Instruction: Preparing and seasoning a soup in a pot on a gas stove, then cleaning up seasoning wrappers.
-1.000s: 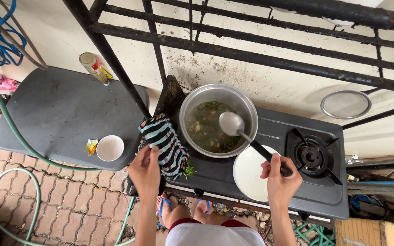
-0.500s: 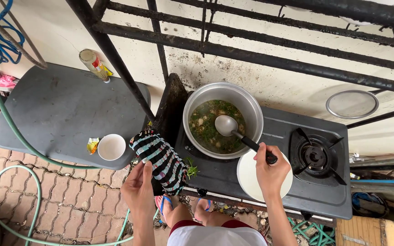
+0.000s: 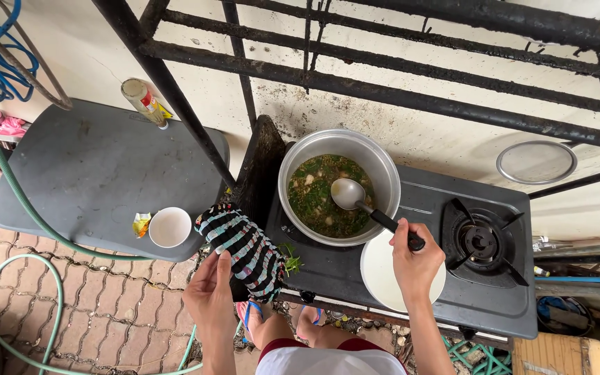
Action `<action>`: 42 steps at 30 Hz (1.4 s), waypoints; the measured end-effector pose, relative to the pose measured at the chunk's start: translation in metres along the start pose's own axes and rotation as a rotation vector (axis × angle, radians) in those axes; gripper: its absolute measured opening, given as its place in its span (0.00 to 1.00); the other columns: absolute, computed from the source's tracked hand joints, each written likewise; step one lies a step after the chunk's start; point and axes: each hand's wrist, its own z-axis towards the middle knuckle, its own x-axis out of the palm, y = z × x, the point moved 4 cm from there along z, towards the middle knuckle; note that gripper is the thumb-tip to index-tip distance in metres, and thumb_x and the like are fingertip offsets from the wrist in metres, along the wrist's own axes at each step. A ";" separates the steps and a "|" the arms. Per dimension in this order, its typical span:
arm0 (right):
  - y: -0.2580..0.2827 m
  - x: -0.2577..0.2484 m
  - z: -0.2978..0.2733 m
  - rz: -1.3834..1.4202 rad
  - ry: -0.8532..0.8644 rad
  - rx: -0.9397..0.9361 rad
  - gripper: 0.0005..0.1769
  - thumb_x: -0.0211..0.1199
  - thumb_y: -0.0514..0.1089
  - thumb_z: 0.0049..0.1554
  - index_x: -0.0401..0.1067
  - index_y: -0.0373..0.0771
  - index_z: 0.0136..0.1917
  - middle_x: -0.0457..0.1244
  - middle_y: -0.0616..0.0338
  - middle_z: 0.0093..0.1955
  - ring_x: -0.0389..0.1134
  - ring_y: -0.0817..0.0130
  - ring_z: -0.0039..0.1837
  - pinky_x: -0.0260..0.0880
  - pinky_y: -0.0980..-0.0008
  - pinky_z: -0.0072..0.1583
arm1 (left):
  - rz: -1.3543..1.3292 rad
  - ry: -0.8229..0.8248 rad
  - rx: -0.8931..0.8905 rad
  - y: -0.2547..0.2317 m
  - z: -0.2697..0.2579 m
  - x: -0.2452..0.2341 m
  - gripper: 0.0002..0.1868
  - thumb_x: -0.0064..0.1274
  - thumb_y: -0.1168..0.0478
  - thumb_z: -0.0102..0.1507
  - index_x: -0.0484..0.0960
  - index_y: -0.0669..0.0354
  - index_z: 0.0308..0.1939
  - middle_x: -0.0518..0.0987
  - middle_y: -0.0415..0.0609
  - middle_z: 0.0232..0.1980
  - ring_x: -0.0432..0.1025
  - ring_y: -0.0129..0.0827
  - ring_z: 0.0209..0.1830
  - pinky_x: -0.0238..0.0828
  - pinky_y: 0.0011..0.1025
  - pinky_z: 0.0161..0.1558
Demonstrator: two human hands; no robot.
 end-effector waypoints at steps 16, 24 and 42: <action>-0.002 -0.022 -0.006 0.036 -0.024 -0.007 0.16 0.62 0.44 0.66 0.76 0.29 0.43 0.66 0.60 0.30 0.60 0.83 0.31 0.59 0.80 0.34 | -0.091 -0.011 -0.014 0.007 0.004 -0.002 0.21 0.60 0.60 0.64 0.82 0.72 0.57 0.85 0.51 0.45 0.78 0.24 0.43 0.76 0.23 0.49; -0.007 -0.053 -0.013 0.157 -0.067 0.050 0.13 0.60 0.44 0.66 0.78 0.30 0.48 0.68 0.57 0.31 0.64 0.80 0.31 0.59 0.80 0.32 | -0.072 0.008 0.024 0.004 0.003 0.001 0.20 0.61 0.61 0.65 0.84 0.71 0.58 0.85 0.48 0.43 0.74 0.19 0.39 0.68 0.17 0.40; -0.010 -0.145 -0.044 0.075 -0.161 0.221 0.15 0.60 0.45 0.68 0.78 0.29 0.50 0.66 0.52 0.31 0.62 0.75 0.29 0.55 0.79 0.30 | -0.180 0.093 0.039 -0.008 -0.015 0.015 0.20 0.57 0.62 0.67 0.81 0.74 0.58 0.85 0.51 0.47 0.77 0.22 0.43 0.74 0.20 0.48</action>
